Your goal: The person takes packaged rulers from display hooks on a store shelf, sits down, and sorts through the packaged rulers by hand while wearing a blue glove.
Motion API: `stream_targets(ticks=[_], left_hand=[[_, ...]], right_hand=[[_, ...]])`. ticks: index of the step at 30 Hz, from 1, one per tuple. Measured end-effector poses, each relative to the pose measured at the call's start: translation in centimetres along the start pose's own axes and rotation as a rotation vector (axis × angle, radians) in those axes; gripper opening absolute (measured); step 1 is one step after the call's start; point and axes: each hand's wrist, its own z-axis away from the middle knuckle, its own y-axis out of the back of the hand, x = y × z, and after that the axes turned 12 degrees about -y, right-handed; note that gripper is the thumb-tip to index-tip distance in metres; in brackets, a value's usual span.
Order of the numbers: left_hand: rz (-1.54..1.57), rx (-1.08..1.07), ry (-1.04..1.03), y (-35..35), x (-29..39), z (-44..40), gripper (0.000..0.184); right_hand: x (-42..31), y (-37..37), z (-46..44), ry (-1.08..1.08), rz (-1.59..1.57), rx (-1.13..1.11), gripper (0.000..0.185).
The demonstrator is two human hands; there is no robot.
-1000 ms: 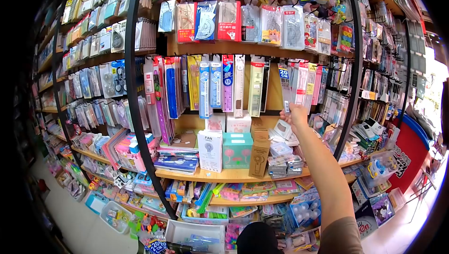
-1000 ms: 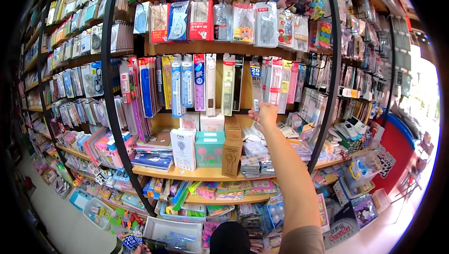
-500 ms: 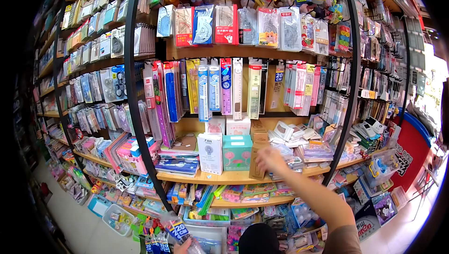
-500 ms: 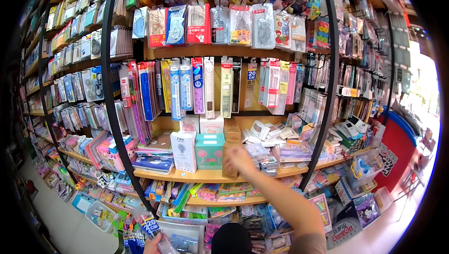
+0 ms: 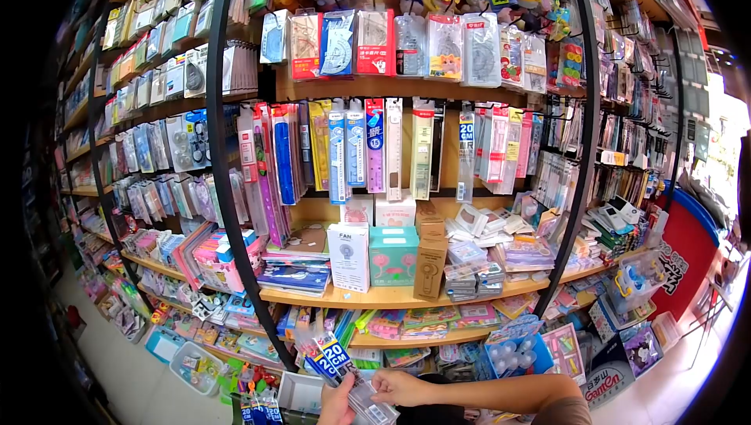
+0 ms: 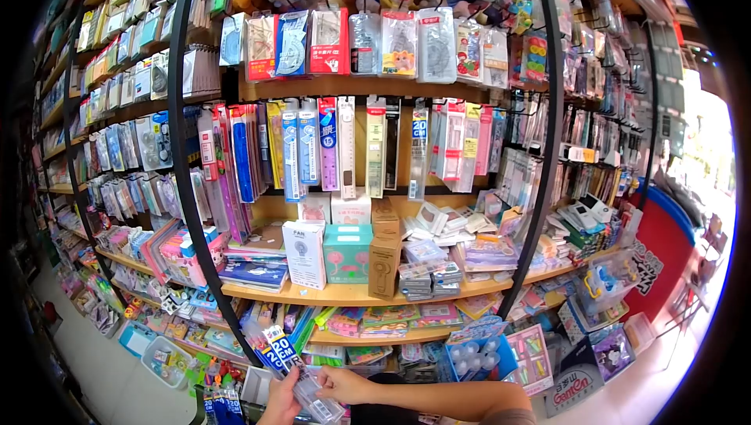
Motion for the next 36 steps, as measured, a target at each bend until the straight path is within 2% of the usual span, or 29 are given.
stream_targets(ticks=[1, 4, 5, 8, 10, 16, 20, 23, 26, 36], left_hand=[[-0.109, -0.009, -0.044, 0.4, -0.7, -0.1, 0.024], [-0.061, 0.051, 0.078, 0.2, -0.6, 0.7, 0.031], [-0.002, 0.080, 0.090, 1.4, -2.2, 0.0, 0.028], [-0.030, 0.126, 0.095, 2.5, -2.5, 0.1, 0.023], [-0.007, 0.141, 0.096, 3.1, -2.6, 0.2, 0.020], [-0.062, 0.170, 0.152, 4.7, -1.7, 2.1, 0.017], [-0.074, 0.174, 0.155, 6.5, -1.7, 3.6, 0.017], [-0.074, 0.197, 0.146, 8.0, -2.1, 4.1, 0.018], [-0.071, 0.251, 0.154, 7.7, -1.7, 4.3, 0.019], [-0.066, 0.252, 0.149, 7.6, -1.7, 4.4, 0.018]], right_hand=[[0.4, -0.1, 0.0, -0.025, -0.048, -0.020, 0.021], [0.8, 0.2, 0.0, -0.112, -0.135, 0.016, 0.017], [0.8, 0.4, 0.1, -0.142, -0.155, 0.043, 0.016], [-1.5, 2.9, 1.1, -0.070, -0.480, 0.165, 0.011], [-1.5, 6.6, 0.6, 0.214, -0.582, 0.282, 0.010], [-10.1, 21.2, 4.0, 0.491, -0.650, 0.915, 0.010], [-12.7, 28.0, 5.3, 0.504, -0.622, 1.158, 0.014], [-13.9, 29.5, 5.5, 0.478, -0.607, 1.210, 0.016], [-13.6, 31.0, 4.8, 0.518, -0.612, 1.135, 0.015], [-14.7, 30.3, 4.3, 0.471, -0.615, 1.146, 0.011]])
